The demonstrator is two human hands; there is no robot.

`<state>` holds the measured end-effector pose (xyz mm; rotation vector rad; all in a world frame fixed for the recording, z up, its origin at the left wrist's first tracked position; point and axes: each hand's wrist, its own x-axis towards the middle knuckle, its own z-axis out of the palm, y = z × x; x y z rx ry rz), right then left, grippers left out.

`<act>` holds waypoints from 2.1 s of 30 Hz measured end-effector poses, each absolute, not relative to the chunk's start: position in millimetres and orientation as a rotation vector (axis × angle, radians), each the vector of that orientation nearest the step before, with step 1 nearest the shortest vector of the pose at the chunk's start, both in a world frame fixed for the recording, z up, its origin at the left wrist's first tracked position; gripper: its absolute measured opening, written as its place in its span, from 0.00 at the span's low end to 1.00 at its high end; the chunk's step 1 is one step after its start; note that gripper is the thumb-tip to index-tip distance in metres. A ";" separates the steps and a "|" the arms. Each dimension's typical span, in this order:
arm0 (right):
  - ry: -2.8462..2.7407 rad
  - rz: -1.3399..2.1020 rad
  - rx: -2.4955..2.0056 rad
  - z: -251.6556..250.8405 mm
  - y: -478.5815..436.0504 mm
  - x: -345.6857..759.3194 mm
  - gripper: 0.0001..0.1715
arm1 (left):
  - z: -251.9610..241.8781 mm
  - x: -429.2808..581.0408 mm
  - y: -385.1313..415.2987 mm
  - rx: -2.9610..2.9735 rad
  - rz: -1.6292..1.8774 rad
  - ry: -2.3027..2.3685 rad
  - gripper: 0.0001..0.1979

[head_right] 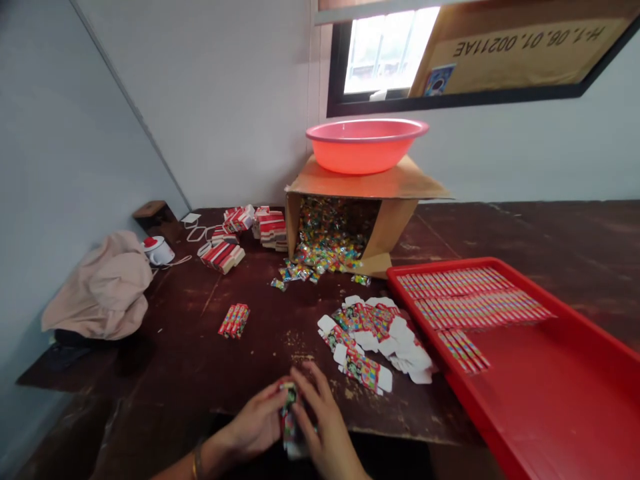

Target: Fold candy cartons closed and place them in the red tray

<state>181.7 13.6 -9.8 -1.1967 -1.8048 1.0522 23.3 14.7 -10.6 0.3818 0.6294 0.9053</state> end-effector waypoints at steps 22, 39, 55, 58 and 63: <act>-2.229 0.559 -1.275 -42.9 211.4 80.7 0.23 | -10.5 -29.7 39.6 0.696 0.901 0.958 0.26; -1.734 0.925 -1.299 -19.8 37.2 195.1 0.12 | -30.6 -3.2 61.7 1.023 0.768 1.178 0.21; -1.565 1.053 -1.088 9.5 64.1 168.8 0.10 | -9.0 -1.3 47.0 0.864 0.824 1.069 0.30; -1.080 1.498 -1.097 -1.5 56.6 169.6 0.15 | -7.1 4.2 48.9 0.779 0.775 1.100 0.34; -0.828 2.063 -0.996 -4.0 59.4 173.5 0.21 | -2.3 4.3 53.9 0.887 0.648 1.059 0.27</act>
